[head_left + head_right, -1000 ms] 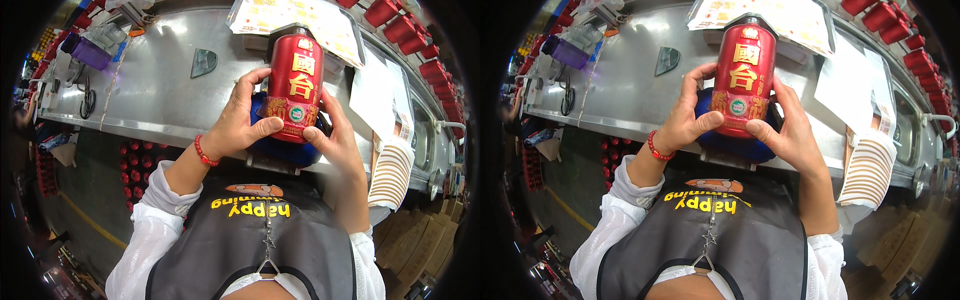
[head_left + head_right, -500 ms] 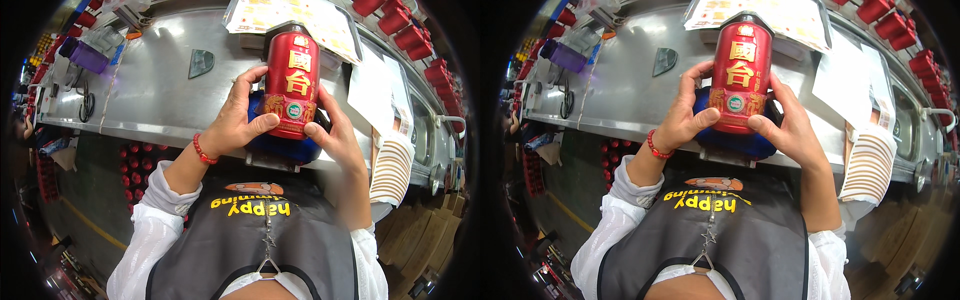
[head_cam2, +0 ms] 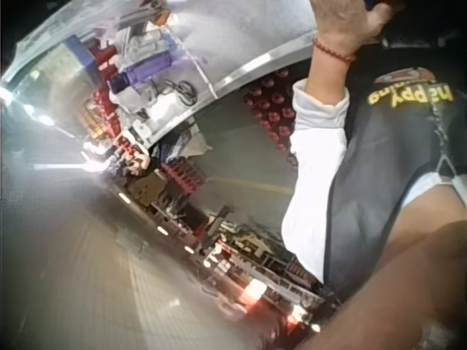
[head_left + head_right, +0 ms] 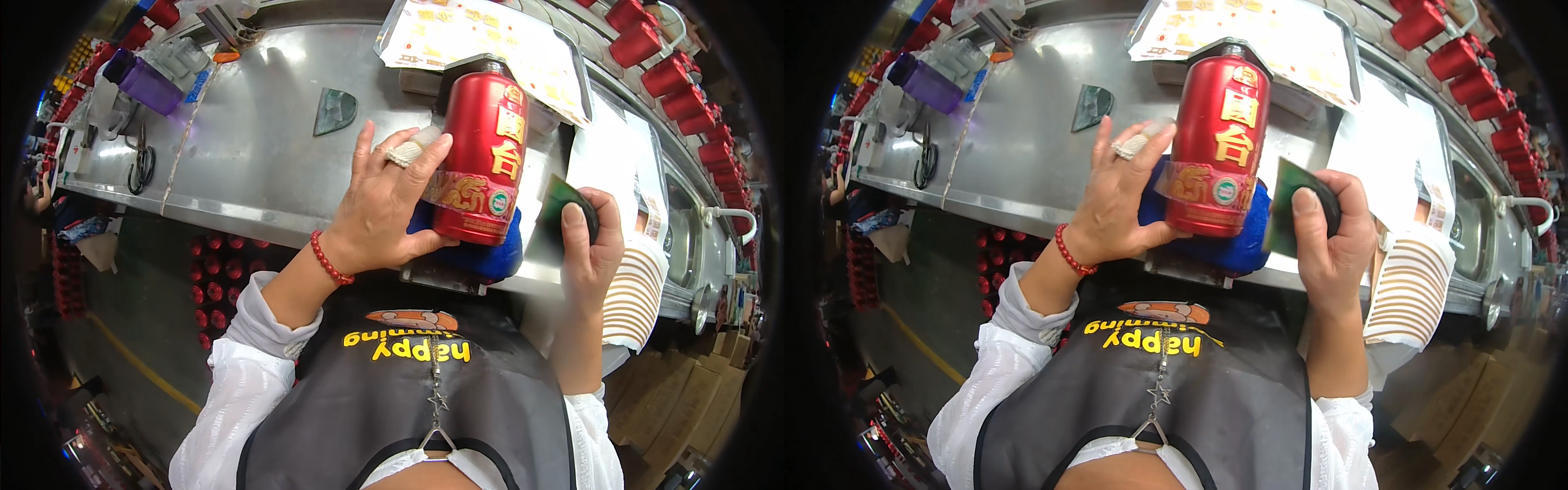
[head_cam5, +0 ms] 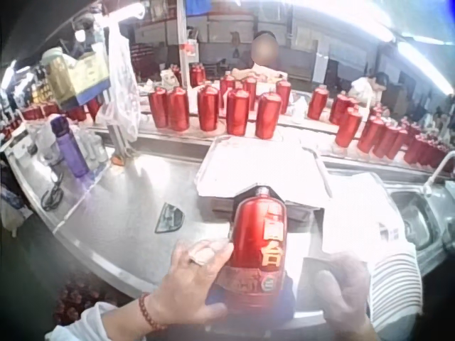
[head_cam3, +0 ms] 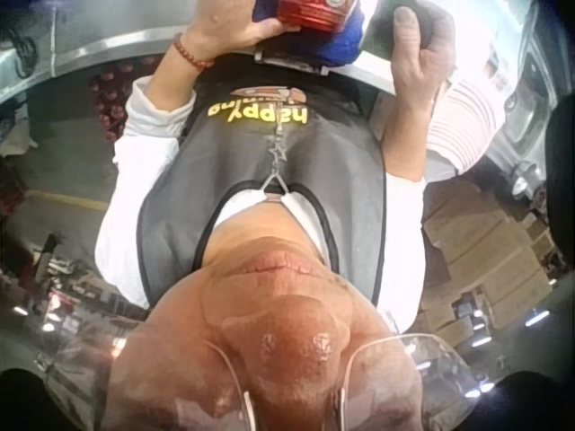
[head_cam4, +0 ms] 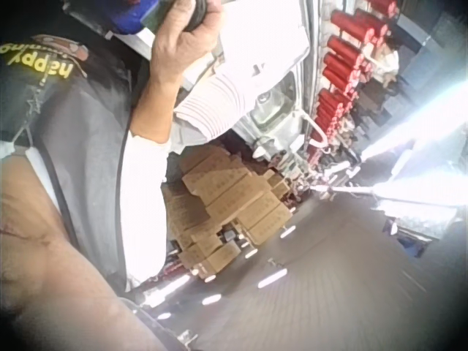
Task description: The person applies printed labels to red cylindrical bottles. They peel labels from sheets, align and smooth them onto the bottle surface, and rotate the bottle to cover different sides. The person handles multiple bottles one at a time and uses a small tool to press labels into place.
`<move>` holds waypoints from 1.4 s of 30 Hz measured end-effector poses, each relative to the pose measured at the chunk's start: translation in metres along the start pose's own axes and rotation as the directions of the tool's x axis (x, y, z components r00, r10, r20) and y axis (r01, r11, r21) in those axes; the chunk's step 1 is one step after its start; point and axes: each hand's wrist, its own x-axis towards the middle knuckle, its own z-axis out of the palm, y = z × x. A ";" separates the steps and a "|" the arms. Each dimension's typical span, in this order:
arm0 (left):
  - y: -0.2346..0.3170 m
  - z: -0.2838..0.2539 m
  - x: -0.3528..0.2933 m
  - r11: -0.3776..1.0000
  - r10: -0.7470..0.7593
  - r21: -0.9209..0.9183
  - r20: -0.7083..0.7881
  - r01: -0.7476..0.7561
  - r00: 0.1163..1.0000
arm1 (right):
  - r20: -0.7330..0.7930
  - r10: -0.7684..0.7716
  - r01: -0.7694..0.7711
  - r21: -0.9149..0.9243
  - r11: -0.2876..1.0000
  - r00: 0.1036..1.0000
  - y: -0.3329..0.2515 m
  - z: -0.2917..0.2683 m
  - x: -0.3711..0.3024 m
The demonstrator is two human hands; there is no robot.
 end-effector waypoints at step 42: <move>0.022 0.003 -0.014 0.993 -0.100 0.042 -0.172 0.109 0.980 | 0.134 0.340 -0.365 0.344 0.865 0.931 0.017 0.015 -0.015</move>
